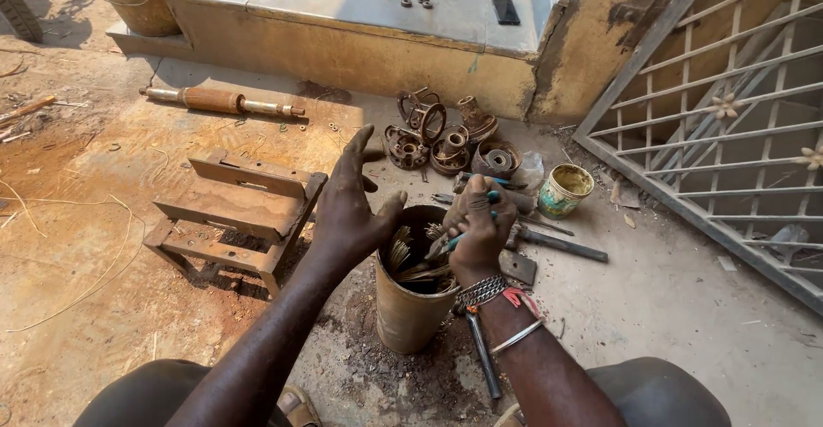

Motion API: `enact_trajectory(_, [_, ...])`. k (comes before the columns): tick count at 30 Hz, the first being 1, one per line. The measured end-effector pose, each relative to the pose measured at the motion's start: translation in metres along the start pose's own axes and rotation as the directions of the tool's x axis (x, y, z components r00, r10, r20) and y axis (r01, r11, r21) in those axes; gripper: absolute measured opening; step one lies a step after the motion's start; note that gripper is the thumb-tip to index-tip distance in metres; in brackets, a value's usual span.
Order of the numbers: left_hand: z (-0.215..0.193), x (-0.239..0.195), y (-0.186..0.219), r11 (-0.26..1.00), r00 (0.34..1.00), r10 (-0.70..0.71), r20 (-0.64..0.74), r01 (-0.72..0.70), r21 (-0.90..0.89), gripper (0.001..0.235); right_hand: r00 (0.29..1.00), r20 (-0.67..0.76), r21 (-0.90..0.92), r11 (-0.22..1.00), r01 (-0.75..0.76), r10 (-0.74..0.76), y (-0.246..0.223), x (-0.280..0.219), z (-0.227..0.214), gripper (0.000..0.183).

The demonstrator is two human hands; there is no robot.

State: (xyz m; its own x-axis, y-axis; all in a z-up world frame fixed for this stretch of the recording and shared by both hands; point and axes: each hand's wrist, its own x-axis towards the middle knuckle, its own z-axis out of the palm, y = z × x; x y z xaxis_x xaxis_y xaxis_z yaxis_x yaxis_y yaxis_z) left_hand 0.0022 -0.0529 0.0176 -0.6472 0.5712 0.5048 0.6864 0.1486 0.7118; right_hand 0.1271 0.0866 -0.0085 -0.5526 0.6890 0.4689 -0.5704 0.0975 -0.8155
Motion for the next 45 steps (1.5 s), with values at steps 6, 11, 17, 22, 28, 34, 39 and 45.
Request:
enact_trajectory(6, [0.040,-0.014,0.000,0.909,0.768,-0.273,0.580,0.008,0.417,0.154,0.892,0.427,-0.443,0.825,0.351,-0.150,-0.095,0.039,-0.027,0.038])
enact_trajectory(11, [0.061,-0.021,0.010,0.763,0.745,-0.386,0.545,-0.074,0.642,0.124,0.820,0.247,-0.949,-0.041,0.312,0.517,-0.086,0.023,0.010,0.063])
enact_trajectory(17, [0.060,-0.021,-0.027,0.795,0.804,-0.421,0.421,0.104,0.597,0.090,0.747,-0.034,-0.906,-0.336,0.257,0.663,-0.064,0.006,0.026,0.116])
enact_trajectory(22, [0.058,-0.019,-0.047,0.874,0.835,-0.421,0.355,0.269,0.404,0.063,0.816,0.045,-0.856,-0.399,0.328,0.576,-0.018,-0.005,0.022,0.103])
enact_trajectory(28, [0.050,-0.016,-0.047,0.843,0.732,-0.534,0.423,0.420,0.336,0.060,0.776,-0.045,-0.979,-0.182,0.091,0.629,-0.010,0.021,-0.027,0.061])
enact_trajectory(34, [0.039,-0.011,-0.029,0.837,0.707,-0.481,0.518,0.195,0.511,0.090,0.778,-0.079,-0.901,0.289,-0.323,0.623,0.015,0.035,-0.062,0.018])
enact_trajectory(39, [0.049,-0.009,0.000,0.803,0.711,-0.362,0.602,-0.091,0.590,0.141,0.813,-0.045,-0.784,0.483,-0.389,0.580,0.033,0.027,-0.079,0.022])
enact_trajectory(45, [0.082,-0.013,0.007,0.798,0.721,-0.196,0.665,-0.276,0.535,0.133,0.828,-0.117,-0.811,0.429,-0.399,0.548,0.037,0.023,-0.083,0.028])
